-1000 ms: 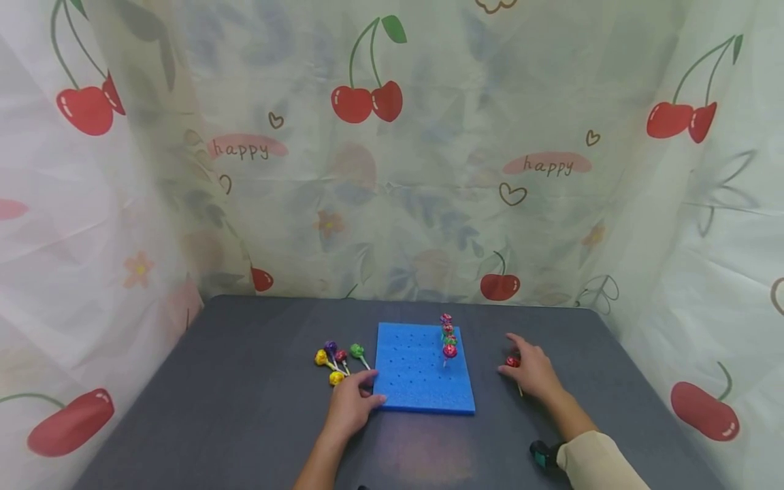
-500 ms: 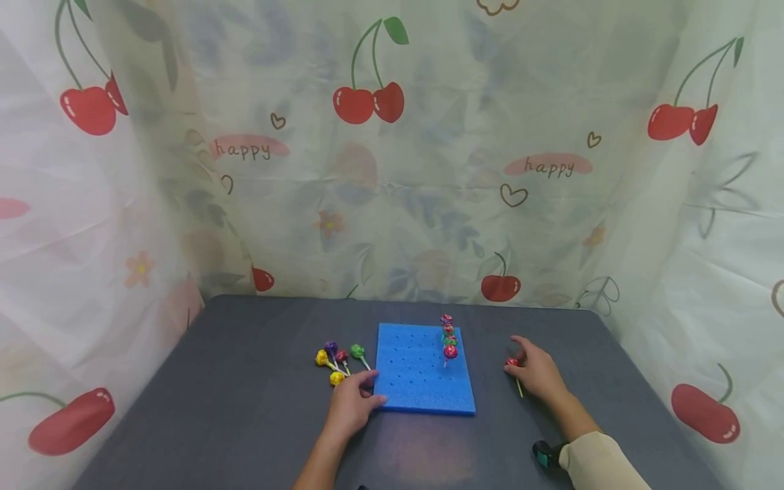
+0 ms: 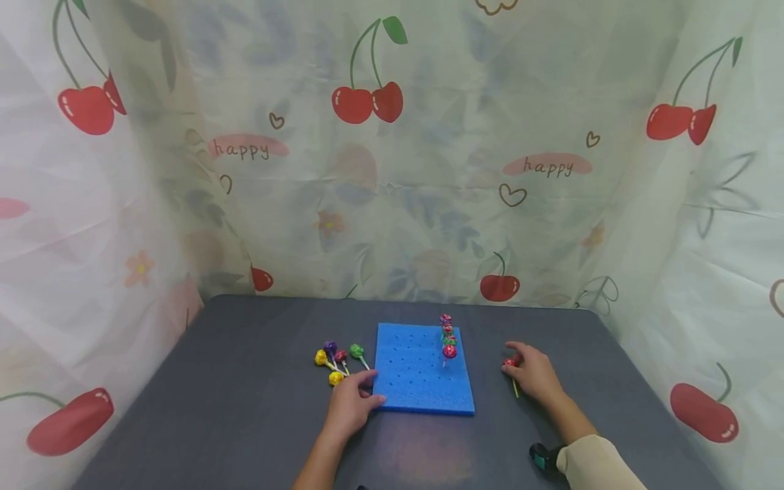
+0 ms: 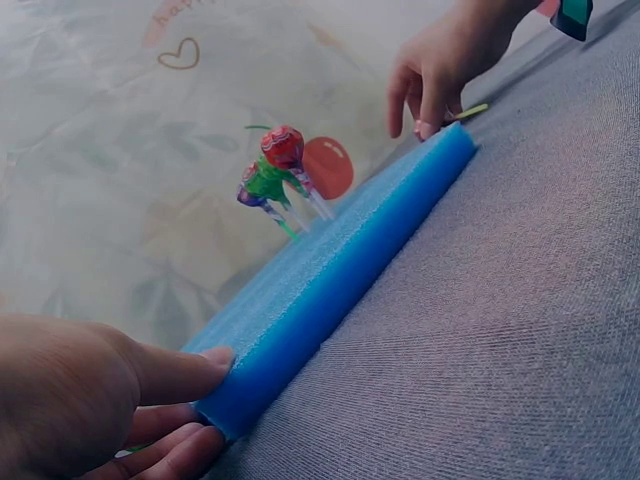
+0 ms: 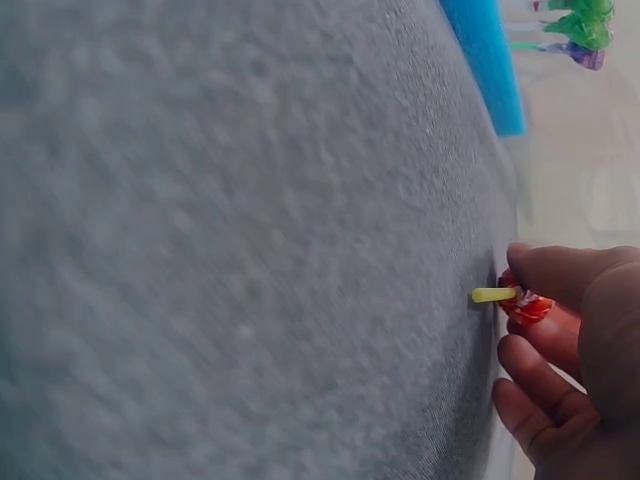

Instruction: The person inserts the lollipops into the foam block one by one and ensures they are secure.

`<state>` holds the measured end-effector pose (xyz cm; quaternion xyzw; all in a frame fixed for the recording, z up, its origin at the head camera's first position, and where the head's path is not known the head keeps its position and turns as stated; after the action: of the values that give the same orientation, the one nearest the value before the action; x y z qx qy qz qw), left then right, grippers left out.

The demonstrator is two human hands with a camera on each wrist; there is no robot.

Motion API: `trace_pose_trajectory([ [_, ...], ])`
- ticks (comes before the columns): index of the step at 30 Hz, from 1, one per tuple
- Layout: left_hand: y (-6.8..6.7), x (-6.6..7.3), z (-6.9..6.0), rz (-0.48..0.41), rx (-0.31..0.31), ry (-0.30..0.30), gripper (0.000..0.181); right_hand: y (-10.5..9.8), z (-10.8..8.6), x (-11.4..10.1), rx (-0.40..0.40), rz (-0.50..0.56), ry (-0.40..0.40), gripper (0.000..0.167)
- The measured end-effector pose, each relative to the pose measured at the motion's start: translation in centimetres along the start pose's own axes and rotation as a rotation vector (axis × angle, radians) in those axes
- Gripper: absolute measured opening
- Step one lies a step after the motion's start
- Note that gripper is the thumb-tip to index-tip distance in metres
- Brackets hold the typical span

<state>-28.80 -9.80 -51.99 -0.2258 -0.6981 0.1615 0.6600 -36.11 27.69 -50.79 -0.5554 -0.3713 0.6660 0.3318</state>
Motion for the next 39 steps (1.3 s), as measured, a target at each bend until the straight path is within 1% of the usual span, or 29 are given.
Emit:
trace_pose_trajectory([
  [5, 0.0, 0.0, 0.0, -0.006, 0.001, -0.004, 0.045, 0.0, -0.4, -0.5, 0.036, 0.025, -0.026, 0.046],
  [11, 0.0, 0.0, -0.1, 0.005, -0.003, -0.007, 0.046, -0.1, -0.8, -1.3, 0.108, 0.061, -0.05, 0.042],
  [15, 0.0, -0.1, -0.1, 0.007, -0.005, -0.012, 0.046, -0.1, -0.9, -2.1, 0.161, 0.091, -0.085, 0.037],
  [19, 0.0, -0.2, -0.1, 0.01, -0.006, -0.016, 0.046, -0.2, -0.9, -2.8, 0.192, 0.116, -0.11, 0.032],
  [26, 0.0, -0.1, 0.0, 0.004, -0.004, -0.018, 0.046, -0.4, -1.3, -4.0, 0.234, 0.127, -0.107, 0.027],
  [30, 0.1, -0.1, 0.0, 0.006, 0.0, -0.009, 0.046, -0.5, -1.4, -4.7, 0.262, 0.13, -0.127, 0.026],
  [33, 0.1, 0.0, -0.1, 0.011, 0.001, 0.004, 0.046, -0.6, -1.4, -5.3, 0.293, 0.147, -0.142, 0.025],
  [39, 0.0, 0.0, -0.1, 0.012, -0.003, 0.008, 0.046, -0.8, -1.5, -6.6, 0.352, 0.187, -0.164, 0.024],
])
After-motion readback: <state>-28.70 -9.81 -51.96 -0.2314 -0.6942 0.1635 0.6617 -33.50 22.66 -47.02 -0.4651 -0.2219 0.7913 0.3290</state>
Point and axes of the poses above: each hand's wrist, its own z-axis towards the middle knuckle, its own y-axis out of the palm, x = y × z, the point moved 5 cm from there along z, towards the middle knuckle, and after that the axes turned 5 degrees about -x, right-handed, at the moved point
